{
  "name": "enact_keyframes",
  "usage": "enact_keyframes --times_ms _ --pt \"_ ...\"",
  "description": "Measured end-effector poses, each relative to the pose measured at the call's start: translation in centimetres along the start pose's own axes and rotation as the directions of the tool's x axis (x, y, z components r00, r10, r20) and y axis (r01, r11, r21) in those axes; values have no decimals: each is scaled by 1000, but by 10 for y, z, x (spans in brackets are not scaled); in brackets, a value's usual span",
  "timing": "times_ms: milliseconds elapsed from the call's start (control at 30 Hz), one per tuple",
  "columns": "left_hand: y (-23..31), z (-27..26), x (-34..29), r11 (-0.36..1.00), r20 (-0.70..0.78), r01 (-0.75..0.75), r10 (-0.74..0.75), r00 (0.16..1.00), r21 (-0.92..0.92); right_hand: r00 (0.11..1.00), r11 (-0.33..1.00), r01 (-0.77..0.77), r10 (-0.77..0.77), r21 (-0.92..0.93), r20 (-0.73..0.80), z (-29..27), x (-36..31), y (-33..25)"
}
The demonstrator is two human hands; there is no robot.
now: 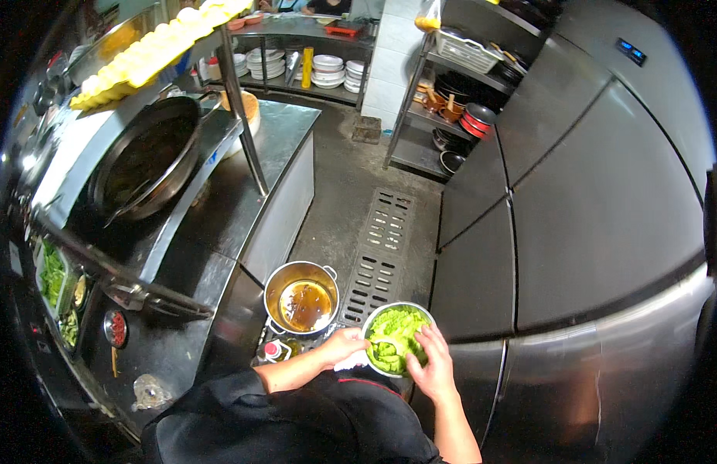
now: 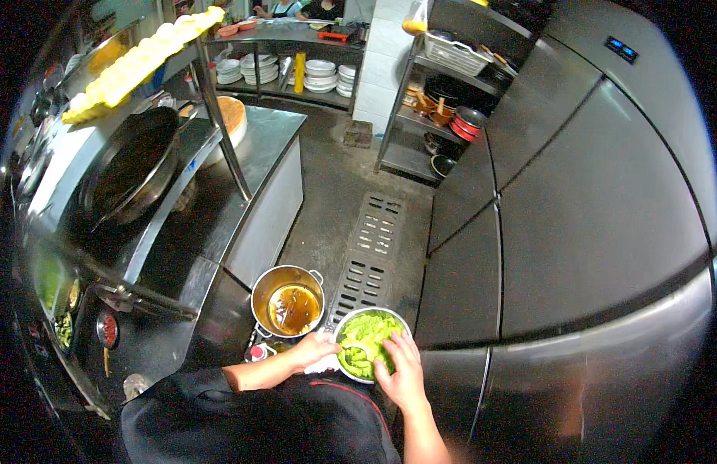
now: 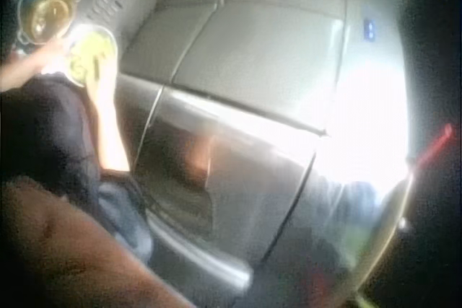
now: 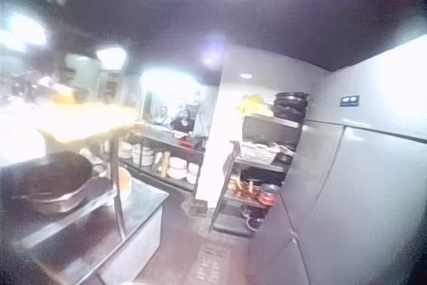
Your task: The person retrieves leafy vegetables from a container, transfers them to a plate, washes them under a tap, and places them in a strainer. The person then handles sliced cucumbers and adds seasoning from small containers.
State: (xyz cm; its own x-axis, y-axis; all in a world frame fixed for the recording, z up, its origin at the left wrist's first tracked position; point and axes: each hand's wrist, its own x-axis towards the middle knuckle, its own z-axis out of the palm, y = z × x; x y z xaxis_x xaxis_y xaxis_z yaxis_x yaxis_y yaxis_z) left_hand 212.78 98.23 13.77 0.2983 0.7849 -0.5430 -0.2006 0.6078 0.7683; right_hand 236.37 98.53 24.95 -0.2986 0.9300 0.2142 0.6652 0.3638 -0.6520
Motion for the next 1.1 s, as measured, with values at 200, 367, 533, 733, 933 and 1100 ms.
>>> enact_keyframes --times_ms 200,367,533,733,933,1100 --pt "80 -30 132 978 -165 -80 48 985 -191 994 992 -7 21 129 -106 -9 156 124" --pt "172 -63 202 962 -351 -191 114 929 -194 999 977 38 -30 210 -39 -9 326 174" --pt "229 -109 275 853 -523 -366 133 842 -373 975 954 182 -207 237 84 27 504 198" --pt "318 -213 375 816 -624 -539 314 715 -207 971 960 94 -147 264 191 103 702 208" --pt "457 -329 455 850 -610 -488 282 741 -200 952 925 -39 -80 378 295 147 887 203" --pt "546 -416 534 756 -655 -650 453 606 -79 942 931 55 -169 362 292 209 1048 219"
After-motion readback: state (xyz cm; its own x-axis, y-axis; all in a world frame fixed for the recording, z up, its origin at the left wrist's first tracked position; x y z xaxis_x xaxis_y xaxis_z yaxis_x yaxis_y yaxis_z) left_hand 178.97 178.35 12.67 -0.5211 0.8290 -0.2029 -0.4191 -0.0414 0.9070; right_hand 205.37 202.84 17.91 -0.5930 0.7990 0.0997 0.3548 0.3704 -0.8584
